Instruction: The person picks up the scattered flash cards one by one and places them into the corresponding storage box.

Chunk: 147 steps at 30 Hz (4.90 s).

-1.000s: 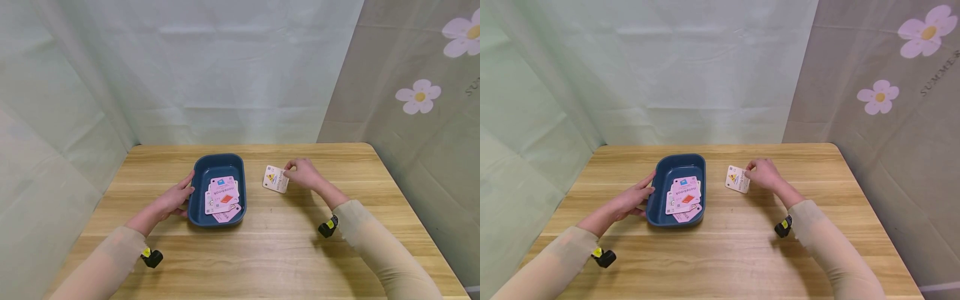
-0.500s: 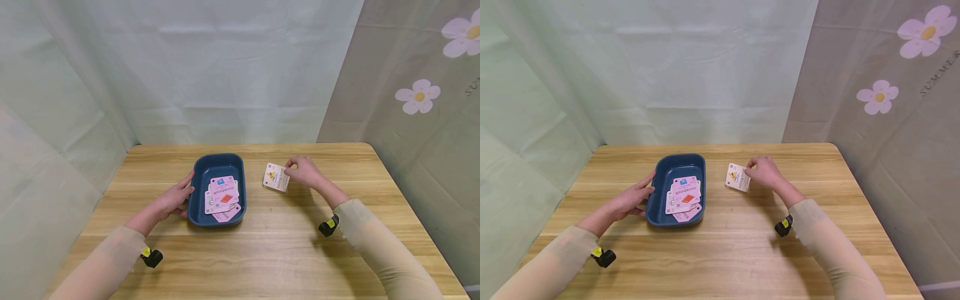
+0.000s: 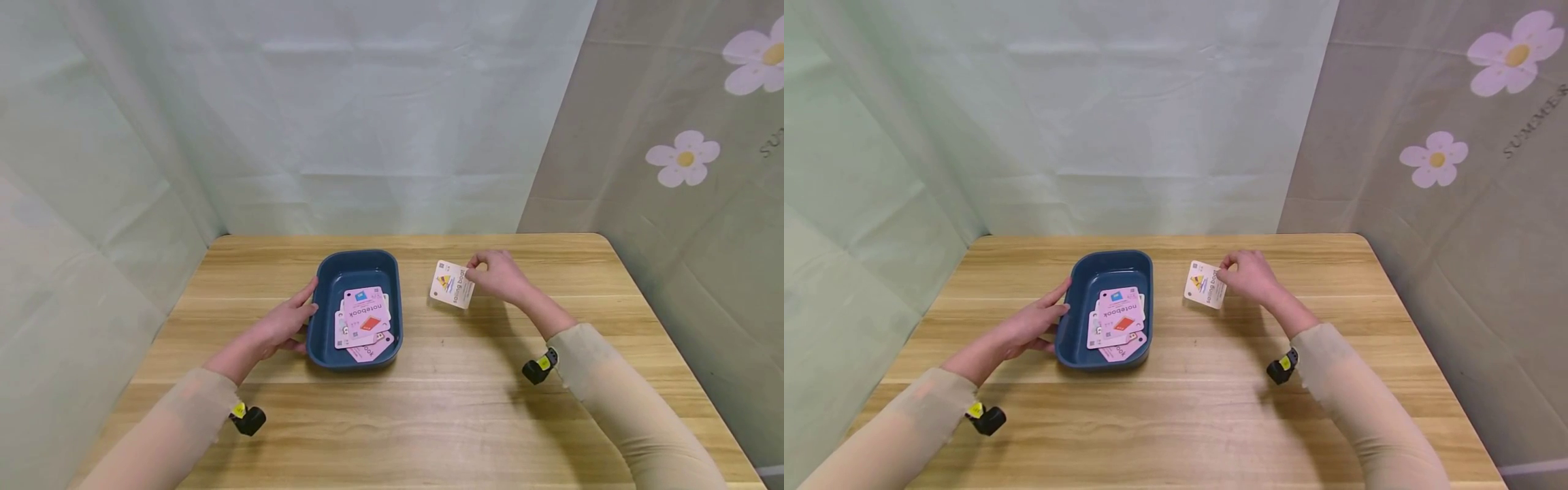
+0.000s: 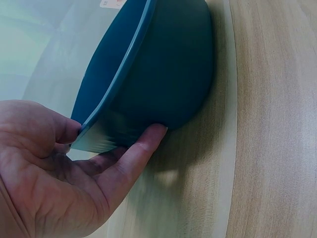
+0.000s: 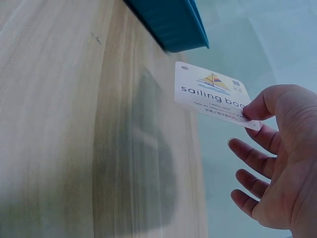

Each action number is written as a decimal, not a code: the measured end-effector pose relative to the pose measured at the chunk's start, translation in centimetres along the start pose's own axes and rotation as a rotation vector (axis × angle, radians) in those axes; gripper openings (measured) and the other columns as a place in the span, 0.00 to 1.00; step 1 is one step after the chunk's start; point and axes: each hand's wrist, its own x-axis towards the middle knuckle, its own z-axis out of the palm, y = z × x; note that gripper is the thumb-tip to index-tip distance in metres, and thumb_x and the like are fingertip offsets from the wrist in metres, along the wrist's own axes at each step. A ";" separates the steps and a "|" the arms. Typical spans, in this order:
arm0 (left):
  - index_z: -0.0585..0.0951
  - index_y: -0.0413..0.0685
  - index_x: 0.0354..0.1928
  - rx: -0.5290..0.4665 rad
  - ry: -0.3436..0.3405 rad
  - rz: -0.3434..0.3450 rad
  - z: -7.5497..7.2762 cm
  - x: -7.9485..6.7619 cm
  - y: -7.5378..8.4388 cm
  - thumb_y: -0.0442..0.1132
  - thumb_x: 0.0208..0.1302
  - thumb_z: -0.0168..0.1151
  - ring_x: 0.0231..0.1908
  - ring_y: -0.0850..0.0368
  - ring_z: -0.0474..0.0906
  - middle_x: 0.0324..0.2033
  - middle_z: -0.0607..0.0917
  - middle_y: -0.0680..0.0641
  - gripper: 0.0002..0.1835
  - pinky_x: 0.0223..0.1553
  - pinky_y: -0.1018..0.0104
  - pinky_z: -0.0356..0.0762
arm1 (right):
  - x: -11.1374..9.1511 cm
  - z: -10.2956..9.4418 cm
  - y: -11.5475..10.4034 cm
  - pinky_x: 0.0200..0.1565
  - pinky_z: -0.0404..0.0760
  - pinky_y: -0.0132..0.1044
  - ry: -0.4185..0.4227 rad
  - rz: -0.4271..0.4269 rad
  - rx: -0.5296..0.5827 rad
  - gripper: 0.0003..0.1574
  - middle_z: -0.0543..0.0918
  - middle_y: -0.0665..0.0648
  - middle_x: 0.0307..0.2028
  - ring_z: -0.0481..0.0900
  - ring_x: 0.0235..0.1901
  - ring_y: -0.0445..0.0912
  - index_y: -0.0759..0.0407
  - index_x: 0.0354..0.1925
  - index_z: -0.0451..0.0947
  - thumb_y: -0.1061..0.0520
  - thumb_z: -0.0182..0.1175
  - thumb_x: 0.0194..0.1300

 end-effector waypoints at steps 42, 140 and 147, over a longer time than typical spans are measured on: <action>0.37 0.75 0.81 -0.021 0.006 0.009 0.1 0.2 -0.2 0.43 0.83 0.39 0.50 0.43 0.81 0.73 0.61 0.28 0.35 0.35 0.53 0.86 | -0.3 -1.5 -1.3 0.57 0.66 0.58 0.027 -0.023 0.063 0.12 0.80 0.62 0.54 0.65 0.61 0.60 0.60 0.43 0.82 0.54 0.59 0.67; 0.37 0.77 0.81 0.021 0.007 -0.011 0.1 0.0 0.0 0.45 0.84 0.39 0.52 0.40 0.78 0.76 0.53 0.29 0.35 0.38 0.53 0.86 | 2.7 2.1 -11.2 0.54 0.68 0.53 0.003 -0.176 0.162 0.09 0.79 0.54 0.51 0.65 0.59 0.56 0.54 0.40 0.82 0.52 0.60 0.66; 0.37 0.77 0.81 0.018 0.006 -0.013 0.1 0.0 0.1 0.45 0.84 0.39 0.53 0.40 0.78 0.77 0.52 0.29 0.35 0.38 0.53 0.86 | 2.9 2.5 -11.6 0.54 0.69 0.53 -0.001 -0.181 0.160 0.08 0.80 0.53 0.51 0.66 0.59 0.55 0.52 0.41 0.82 0.51 0.60 0.67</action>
